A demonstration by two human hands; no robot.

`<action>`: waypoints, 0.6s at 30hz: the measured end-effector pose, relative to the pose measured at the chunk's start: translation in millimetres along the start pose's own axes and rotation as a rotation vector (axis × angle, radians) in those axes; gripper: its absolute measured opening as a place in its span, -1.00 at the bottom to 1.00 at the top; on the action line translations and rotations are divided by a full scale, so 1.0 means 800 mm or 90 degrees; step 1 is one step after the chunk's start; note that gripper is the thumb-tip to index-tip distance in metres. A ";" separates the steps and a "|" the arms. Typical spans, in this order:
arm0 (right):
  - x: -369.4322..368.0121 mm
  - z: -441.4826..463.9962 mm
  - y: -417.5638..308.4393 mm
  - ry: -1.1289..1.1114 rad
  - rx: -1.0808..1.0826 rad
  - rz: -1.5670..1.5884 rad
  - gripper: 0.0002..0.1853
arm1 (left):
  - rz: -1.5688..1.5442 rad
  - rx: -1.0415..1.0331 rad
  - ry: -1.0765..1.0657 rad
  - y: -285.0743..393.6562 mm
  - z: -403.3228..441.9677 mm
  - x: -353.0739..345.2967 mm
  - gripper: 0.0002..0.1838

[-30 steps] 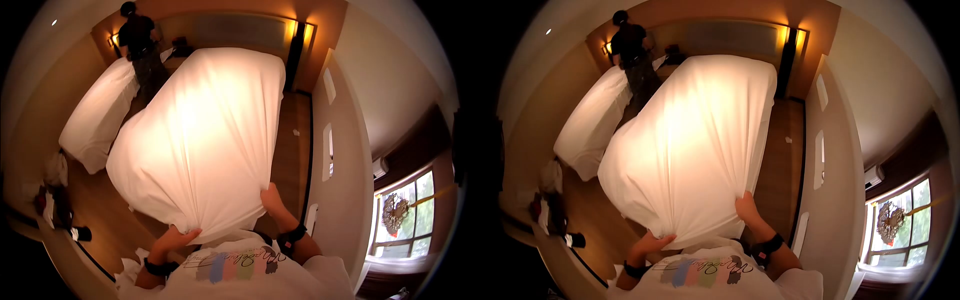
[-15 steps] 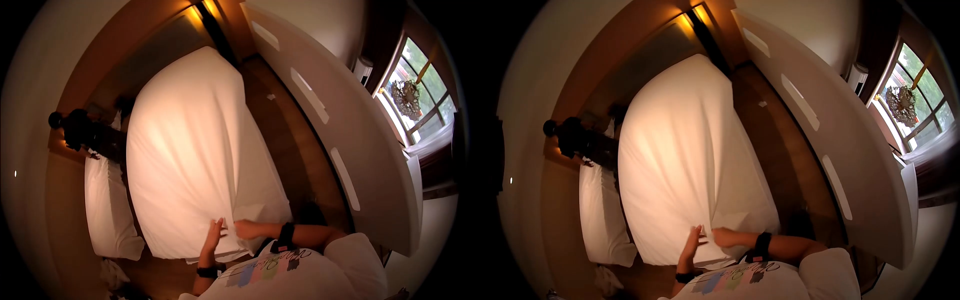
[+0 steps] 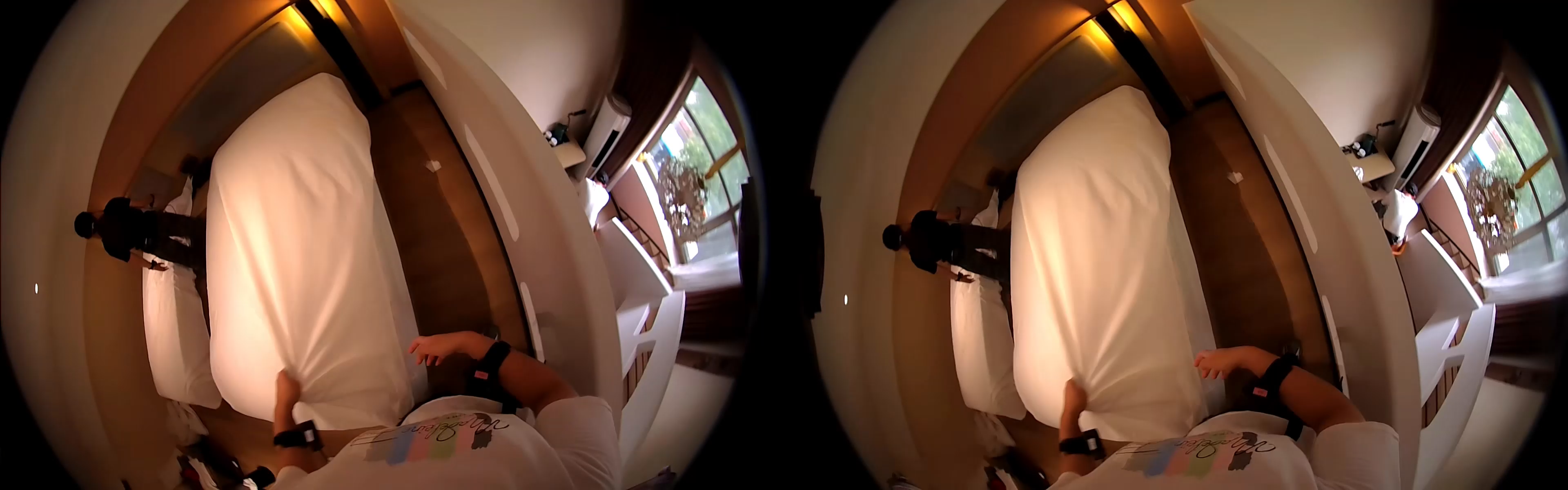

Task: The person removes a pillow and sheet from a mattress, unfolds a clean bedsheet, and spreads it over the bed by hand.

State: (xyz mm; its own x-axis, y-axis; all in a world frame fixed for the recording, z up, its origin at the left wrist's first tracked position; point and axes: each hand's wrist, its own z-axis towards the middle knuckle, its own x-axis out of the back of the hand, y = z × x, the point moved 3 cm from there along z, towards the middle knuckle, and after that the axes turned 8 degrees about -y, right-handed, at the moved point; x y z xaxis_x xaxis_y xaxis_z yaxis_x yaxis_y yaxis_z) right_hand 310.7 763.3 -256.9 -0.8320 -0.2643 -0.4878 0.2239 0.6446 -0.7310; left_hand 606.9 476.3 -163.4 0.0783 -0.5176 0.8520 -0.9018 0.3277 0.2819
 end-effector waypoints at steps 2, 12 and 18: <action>0.061 0.015 -0.005 -0.063 -0.004 0.011 -0.39 | -0.379 0.087 -0.047 0.048 -0.055 0.066 -0.65; 0.183 0.220 -0.253 0.029 0.227 0.693 -0.26 | -0.640 0.056 -0.052 0.022 -0.049 0.117 -0.46; 0.340 0.230 -0.400 0.139 0.336 0.307 -0.74 | -0.569 0.215 -0.183 -0.055 0.023 0.076 -0.72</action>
State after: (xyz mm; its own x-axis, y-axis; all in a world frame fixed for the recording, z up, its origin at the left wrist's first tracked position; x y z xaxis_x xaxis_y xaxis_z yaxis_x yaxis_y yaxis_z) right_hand 106.2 353.5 -243.5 -0.6494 0.1450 -0.7465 0.7576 0.2084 -0.6186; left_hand 643.9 415.9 -131.8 0.7219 -0.6504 0.2364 -0.6386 -0.4945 0.5896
